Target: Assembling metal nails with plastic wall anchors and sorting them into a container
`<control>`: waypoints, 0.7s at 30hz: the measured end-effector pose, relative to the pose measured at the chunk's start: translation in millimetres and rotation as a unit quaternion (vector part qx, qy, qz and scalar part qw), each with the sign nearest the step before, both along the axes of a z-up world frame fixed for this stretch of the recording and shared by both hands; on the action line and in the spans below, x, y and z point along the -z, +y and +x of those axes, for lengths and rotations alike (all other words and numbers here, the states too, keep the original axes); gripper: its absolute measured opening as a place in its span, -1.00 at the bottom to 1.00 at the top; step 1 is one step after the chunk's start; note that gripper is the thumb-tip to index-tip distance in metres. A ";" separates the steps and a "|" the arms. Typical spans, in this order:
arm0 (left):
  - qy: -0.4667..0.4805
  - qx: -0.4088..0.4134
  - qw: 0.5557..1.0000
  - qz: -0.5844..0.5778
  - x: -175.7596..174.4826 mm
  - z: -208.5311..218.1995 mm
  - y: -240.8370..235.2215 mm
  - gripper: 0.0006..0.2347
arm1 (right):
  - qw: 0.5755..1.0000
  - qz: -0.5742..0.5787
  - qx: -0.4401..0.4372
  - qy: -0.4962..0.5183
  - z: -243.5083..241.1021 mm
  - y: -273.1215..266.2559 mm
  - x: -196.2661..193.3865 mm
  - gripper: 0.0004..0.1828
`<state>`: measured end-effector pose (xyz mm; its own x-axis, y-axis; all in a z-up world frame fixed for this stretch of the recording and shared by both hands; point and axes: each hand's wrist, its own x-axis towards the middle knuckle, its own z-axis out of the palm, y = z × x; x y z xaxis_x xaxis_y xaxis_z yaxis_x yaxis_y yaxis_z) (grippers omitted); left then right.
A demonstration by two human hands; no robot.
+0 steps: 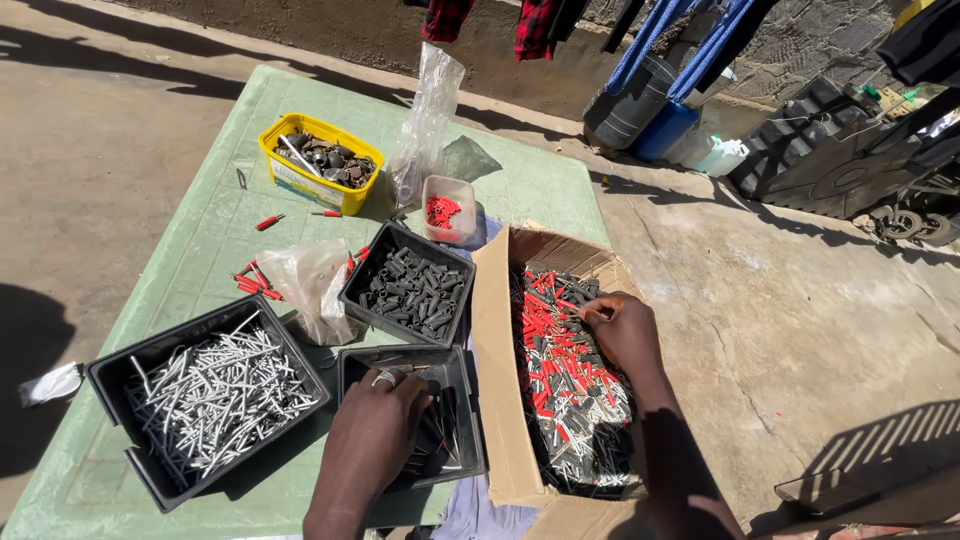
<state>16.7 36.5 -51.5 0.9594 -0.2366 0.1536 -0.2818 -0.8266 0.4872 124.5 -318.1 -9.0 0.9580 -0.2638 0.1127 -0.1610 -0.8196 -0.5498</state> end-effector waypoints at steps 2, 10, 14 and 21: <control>-0.009 -0.001 1.000 -0.006 3.8 0.9 1.0 -0.88 | 0.999 0.023 -0.012 -0.029 -2.5 -0.7 3.4 -0.93; -0.040 -0.028 0.995 -0.083 -13.3 -7.7 2.4 -0.86 | 0.948 0.296 -0.096 -0.066 -58.0 72.3 -31.0 -0.92; -0.015 -0.010 0.984 -0.175 -26.9 -10.7 -2.2 -0.67 | 0.912 0.368 -0.175 -0.054 -92.6 105.0 -29.6 -0.92; -0.076 0.053 0.903 -0.418 -55.2 -24.9 -21.4 -0.80 | 0.939 0.118 -0.312 -0.080 -126.3 151.2 -43.3 -0.88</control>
